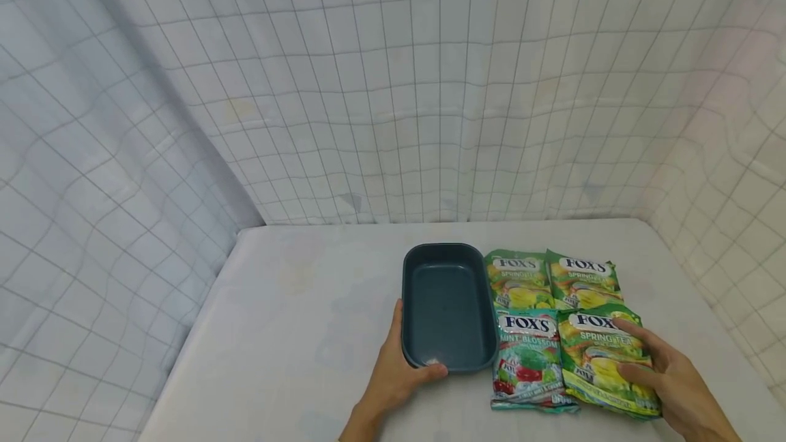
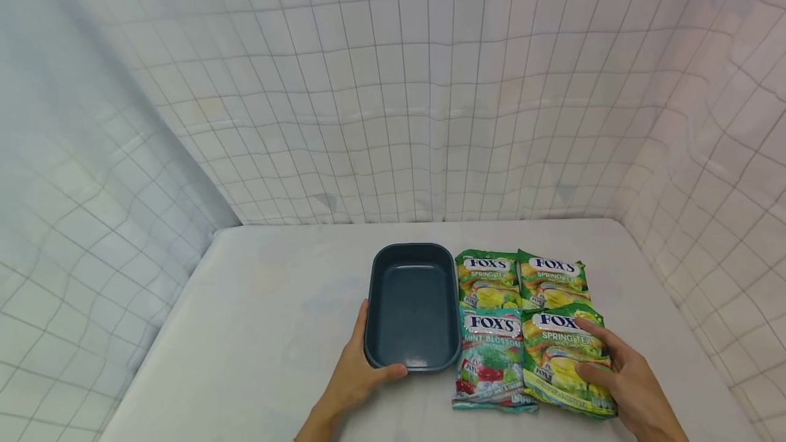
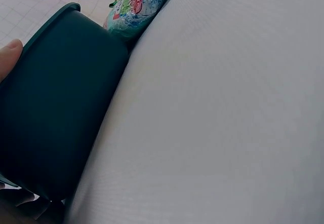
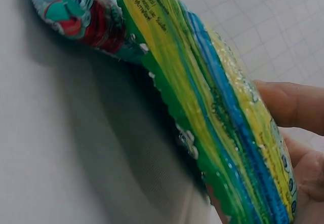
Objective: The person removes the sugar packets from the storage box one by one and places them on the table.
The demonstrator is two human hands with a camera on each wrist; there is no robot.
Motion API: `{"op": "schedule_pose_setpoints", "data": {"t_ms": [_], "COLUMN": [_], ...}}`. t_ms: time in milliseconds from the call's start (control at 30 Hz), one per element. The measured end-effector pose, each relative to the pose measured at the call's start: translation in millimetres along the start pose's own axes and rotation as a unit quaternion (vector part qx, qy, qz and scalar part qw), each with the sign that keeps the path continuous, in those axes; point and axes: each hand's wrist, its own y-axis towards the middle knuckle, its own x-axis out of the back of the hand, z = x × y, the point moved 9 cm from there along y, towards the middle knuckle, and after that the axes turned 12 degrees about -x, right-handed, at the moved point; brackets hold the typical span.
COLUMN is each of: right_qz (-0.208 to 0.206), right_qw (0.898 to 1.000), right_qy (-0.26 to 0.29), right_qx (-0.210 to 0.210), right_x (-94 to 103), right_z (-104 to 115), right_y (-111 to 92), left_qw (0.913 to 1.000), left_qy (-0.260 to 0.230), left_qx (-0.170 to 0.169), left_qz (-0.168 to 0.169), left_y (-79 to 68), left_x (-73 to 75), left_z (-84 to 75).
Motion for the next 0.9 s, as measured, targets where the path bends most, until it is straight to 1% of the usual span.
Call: {"op": "schedule_pose_setpoints", "data": {"t_ms": [200,500,633,800,900], "right_qz": [0.009,0.016,0.019,0.015,-0.007], "right_qw": [1.000,0.998,0.999,0.999,0.999], "right_qy": [0.007,0.025,0.028,0.005,-0.039], "right_qx": [-0.004,-0.047,-0.039,-0.033,-0.032], "right_x": [3.2,8.7,6.4,4.6,7.1], "right_z": [-9.3,-30.8,-30.8,-27.3,-22.9], "right_y": [5.1,7.5,7.0,6.0,6.2], "left_qw": [1.0000,1.0000,1.0000,1.0000,1.0000], "left_qy": [0.002,0.003,0.003,0.005,0.006], "left_qx": [0.002,0.004,0.005,0.003,0.002], "left_qz": [-0.001,0.001,-0.005,-0.004,-0.004], "left_y": [-0.3,-1.8,-2.3,-1.4,-0.3], "left_x": [0.1,0.0,0.9,0.5,0.2], "left_z": [1.7,2.7,2.9,2.0,1.7]}}
